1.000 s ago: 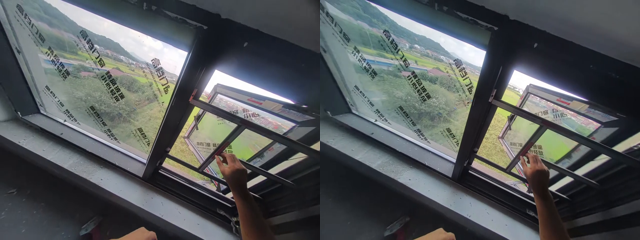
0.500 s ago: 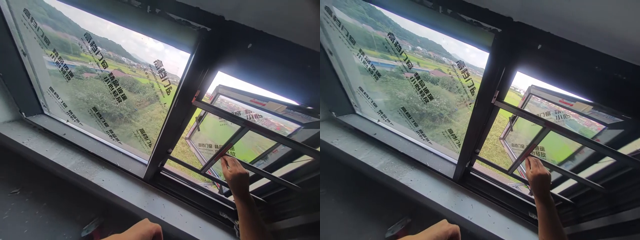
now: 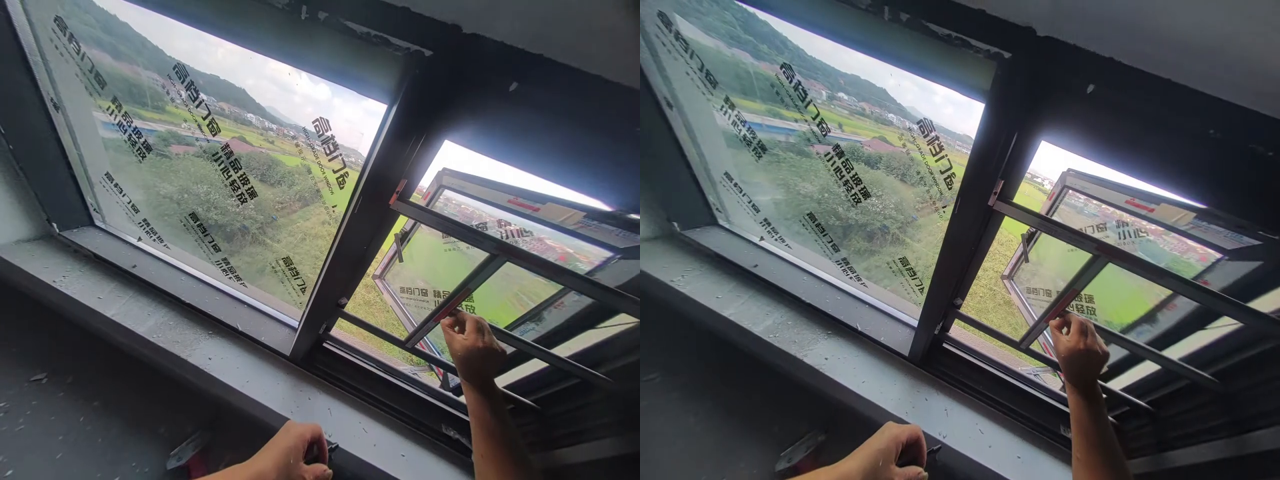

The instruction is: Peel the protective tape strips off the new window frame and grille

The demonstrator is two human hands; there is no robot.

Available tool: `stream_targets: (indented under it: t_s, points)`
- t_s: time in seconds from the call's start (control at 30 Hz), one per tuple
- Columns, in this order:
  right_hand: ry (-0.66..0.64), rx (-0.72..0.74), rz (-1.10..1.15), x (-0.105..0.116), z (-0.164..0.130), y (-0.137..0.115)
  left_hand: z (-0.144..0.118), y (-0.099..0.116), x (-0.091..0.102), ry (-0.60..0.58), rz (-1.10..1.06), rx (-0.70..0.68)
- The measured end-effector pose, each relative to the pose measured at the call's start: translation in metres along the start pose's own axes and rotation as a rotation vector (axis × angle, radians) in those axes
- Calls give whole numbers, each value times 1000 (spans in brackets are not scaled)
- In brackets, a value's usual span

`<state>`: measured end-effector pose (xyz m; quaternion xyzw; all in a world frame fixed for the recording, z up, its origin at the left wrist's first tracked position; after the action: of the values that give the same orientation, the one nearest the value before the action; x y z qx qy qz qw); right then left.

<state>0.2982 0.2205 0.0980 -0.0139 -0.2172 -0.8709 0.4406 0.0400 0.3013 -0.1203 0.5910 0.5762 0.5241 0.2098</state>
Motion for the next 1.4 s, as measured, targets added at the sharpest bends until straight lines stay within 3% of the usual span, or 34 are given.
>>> stream_targets:
  t_s: [0.17,0.43,0.67,0.83,0.97,1.07,1.2,1.3,1.4]
  points:
    - [-51,17,115,9,-2,0,2,-2,0,46,1,-19]
    - [-50,64,-14,2,-2,-9,11,-7,-5,73,-103,-68]
    - [-35,-19,-61,-8,-2,-5,5,0,-4,50,-91,-63]
    - [-14,-104,-23,1,-12,11,4,1,-3,-1,-102,-55]
    - [23,-279,190,10,-24,24,6,-1,-1,-7,-95,-44]
    - [-46,-430,358,1,-25,31,8,-2,-2,8,-98,-55]
    - [-131,-296,288,-6,-9,24,11,-4,-8,25,-102,-64]
    - [-158,-256,373,7,-8,23,17,-7,-10,32,-196,-82]
    - [-219,-281,462,44,-27,24,25,-8,-11,29,-454,-108]
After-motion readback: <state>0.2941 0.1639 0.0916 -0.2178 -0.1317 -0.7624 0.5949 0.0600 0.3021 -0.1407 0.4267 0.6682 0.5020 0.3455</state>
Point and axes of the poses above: each hand's wrist, its own z-axis towards the middle knuckle, its own x-axis out of the back of the hand, y = z × x, the point moved 7 cm from there along z, towards the middle knuckle, and after that the axes turned 5 degrees about z, right-handed, at the moved point
